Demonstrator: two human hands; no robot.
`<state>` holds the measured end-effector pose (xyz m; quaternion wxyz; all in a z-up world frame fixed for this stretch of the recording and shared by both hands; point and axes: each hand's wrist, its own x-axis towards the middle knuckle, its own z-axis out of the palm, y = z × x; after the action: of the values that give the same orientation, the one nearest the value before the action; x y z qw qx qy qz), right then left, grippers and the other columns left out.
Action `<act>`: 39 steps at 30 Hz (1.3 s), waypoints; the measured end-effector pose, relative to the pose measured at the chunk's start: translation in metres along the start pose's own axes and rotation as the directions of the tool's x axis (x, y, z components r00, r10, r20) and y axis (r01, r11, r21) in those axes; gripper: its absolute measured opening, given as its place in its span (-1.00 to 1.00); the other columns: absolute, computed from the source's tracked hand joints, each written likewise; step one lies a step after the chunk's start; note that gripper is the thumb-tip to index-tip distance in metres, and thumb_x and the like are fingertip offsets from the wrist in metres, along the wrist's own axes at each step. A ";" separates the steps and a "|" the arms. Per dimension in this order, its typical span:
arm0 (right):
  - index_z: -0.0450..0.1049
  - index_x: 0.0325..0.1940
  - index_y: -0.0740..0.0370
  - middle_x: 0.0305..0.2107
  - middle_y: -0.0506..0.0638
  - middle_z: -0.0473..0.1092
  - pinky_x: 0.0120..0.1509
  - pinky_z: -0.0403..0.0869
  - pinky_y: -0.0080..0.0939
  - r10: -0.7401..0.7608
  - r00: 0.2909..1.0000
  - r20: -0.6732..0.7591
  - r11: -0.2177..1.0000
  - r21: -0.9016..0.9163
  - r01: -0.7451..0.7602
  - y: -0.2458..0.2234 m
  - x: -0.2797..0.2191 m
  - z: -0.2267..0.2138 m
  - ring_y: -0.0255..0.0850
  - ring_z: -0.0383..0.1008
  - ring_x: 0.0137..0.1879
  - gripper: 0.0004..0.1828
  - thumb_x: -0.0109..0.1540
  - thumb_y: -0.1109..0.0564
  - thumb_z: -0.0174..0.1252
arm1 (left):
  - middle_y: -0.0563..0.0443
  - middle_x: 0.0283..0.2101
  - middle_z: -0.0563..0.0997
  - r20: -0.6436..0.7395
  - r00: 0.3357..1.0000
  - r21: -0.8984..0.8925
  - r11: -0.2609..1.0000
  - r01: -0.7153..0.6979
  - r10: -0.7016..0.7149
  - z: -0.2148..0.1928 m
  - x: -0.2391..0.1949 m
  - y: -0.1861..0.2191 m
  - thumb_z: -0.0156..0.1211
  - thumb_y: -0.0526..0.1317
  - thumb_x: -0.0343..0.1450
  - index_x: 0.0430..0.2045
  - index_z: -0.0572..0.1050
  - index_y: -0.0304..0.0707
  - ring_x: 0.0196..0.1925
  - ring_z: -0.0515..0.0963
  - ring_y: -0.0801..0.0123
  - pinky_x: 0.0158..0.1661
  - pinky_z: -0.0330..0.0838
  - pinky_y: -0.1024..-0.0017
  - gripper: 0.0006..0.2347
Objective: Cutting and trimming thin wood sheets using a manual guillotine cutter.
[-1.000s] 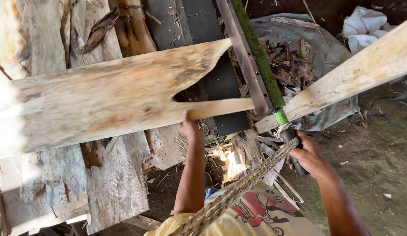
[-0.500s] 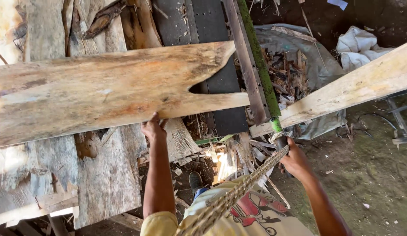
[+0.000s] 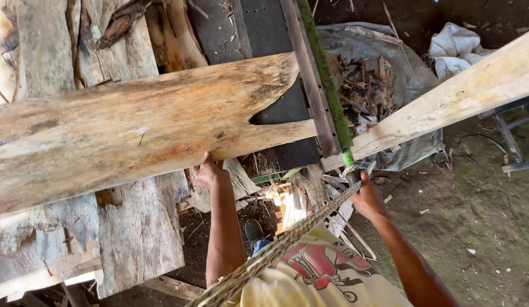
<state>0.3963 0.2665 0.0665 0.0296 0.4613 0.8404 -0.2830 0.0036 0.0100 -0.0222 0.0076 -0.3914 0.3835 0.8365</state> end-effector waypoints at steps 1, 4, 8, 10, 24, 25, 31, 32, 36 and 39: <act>0.22 0.24 0.18 -0.26 0.31 0.50 -0.18 0.47 0.12 0.003 1.000 -0.010 1.000 0.006 -0.003 -0.009 -0.005 -0.011 0.17 0.55 -0.18 -0.48 0.23 0.18 0.19 | -0.27 -0.09 0.67 0.012 1.000 0.001 1.000 0.002 -0.002 0.002 -0.003 0.003 0.28 -0.50 0.34 0.11 0.39 -0.21 -0.17 0.73 0.06 -0.24 0.73 0.10 -0.56; 0.20 0.34 0.07 -0.27 0.25 0.51 -0.14 0.53 0.09 0.084 0.994 0.062 0.996 -0.023 -0.083 -0.046 -0.022 -0.059 0.11 0.58 -0.19 -0.35 0.18 0.17 0.21 | -0.27 -0.06 0.65 -0.003 1.000 -0.016 1.000 0.020 -0.021 0.005 -0.015 0.010 0.24 -0.52 0.35 0.15 0.36 -0.22 -0.15 0.72 0.05 -0.21 0.73 0.09 -0.54; 0.17 0.38 0.05 -0.31 0.15 0.49 -0.29 0.60 0.05 0.258 0.933 0.250 0.954 0.087 -0.287 -0.112 -0.048 -0.155 -0.03 0.57 -0.33 -0.38 0.24 0.08 0.14 | -0.29 -0.07 0.65 -0.038 0.999 0.016 0.999 0.033 -0.032 0.002 -0.018 0.014 0.22 -0.53 0.35 0.19 0.31 -0.26 -0.14 0.73 0.07 -0.19 0.71 0.10 -0.51; 0.15 0.41 0.02 -0.33 0.12 0.49 -0.32 0.57 0.03 0.253 0.936 0.244 0.953 0.106 -0.285 -0.124 -0.053 -0.184 -0.08 0.54 -0.37 -0.33 0.21 0.11 0.14 | -0.30 -0.08 0.66 -0.032 0.999 0.026 0.999 0.030 -0.029 0.004 -0.015 0.012 0.21 -0.54 0.34 0.20 0.31 -0.28 -0.14 0.74 0.08 -0.19 0.70 0.11 -0.50; 0.37 0.18 0.36 -0.16 0.37 0.49 -0.12 0.50 0.18 -0.290 0.949 -0.123 0.953 0.048 0.298 0.070 0.053 0.060 0.29 0.52 -0.08 -0.29 -0.02 0.17 0.40 | -0.24 -0.12 0.67 -0.006 0.999 0.017 0.999 0.044 -0.044 0.002 0.012 -0.008 0.33 -0.48 0.33 0.04 0.40 -0.33 -0.31 0.68 0.18 -0.51 0.59 0.39 -0.60; 0.37 0.18 0.36 -0.16 0.37 0.49 -0.12 0.50 0.18 -0.268 0.958 -0.098 0.960 0.052 0.274 0.056 0.022 0.042 0.29 0.52 -0.08 -0.29 -0.02 0.17 0.40 | -0.24 -0.12 0.67 -0.028 0.998 0.045 0.998 0.049 -0.048 -0.014 0.012 -0.011 0.33 -0.48 0.33 0.04 0.40 -0.33 -0.31 0.68 0.18 -0.51 0.59 0.39 -0.60; 0.41 0.15 0.20 -0.38 0.17 0.56 -0.24 0.54 0.08 0.120 0.989 0.092 0.984 0.121 -0.131 -0.048 -0.020 -0.071 0.07 0.60 -0.34 -0.46 0.09 0.13 0.32 | -0.13 -0.21 0.60 0.106 0.994 -0.065 0.998 0.013 -0.006 -0.020 0.034 -0.023 0.28 -0.43 0.37 0.09 0.37 -0.24 -0.41 0.57 0.18 -0.60 0.39 0.35 -0.60; 0.44 0.10 0.21 -0.41 0.13 0.56 -0.27 0.52 0.03 0.062 0.995 0.082 0.985 0.159 -0.074 -0.036 -0.016 -0.070 -0.01 0.57 -0.36 -0.52 0.10 0.12 0.32 | -0.09 -0.18 0.60 0.138 0.990 -0.041 0.999 0.000 0.006 -0.024 0.030 -0.019 0.27 -0.42 0.37 0.11 0.36 -0.15 -0.37 0.56 0.22 -0.56 0.38 0.35 -0.58; 0.52 -0.06 0.26 -0.45 0.06 0.53 -0.38 0.43 -0.11 -0.005 0.995 0.095 0.914 0.404 -0.034 -0.030 -0.013 -0.075 -0.19 0.47 -0.45 -0.65 0.12 0.09 0.34 | -0.05 -0.09 0.60 0.115 0.993 0.033 0.999 0.004 -0.007 -0.047 0.001 0.018 0.22 -0.41 0.38 0.15 0.34 -0.06 -0.23 0.57 0.23 -0.37 0.47 0.28 -0.57; 0.52 0.00 0.26 -0.40 0.01 0.46 -0.34 0.37 -0.14 0.015 0.998 0.061 0.876 0.480 -0.042 -0.040 -0.020 -0.078 -0.21 0.40 -0.41 -0.61 0.16 0.05 0.37 | -0.16 -0.09 0.59 0.094 0.994 0.147 0.989 0.034 -0.048 -0.082 -0.035 0.049 0.19 -0.35 0.41 0.16 0.33 -0.11 -0.15 0.58 0.14 -0.26 0.55 0.17 -0.60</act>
<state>0.3923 0.2737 0.1562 -0.0585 0.4585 0.7357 -0.4950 0.0654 -0.0673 -0.0009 0.0721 -0.3564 0.4342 0.8242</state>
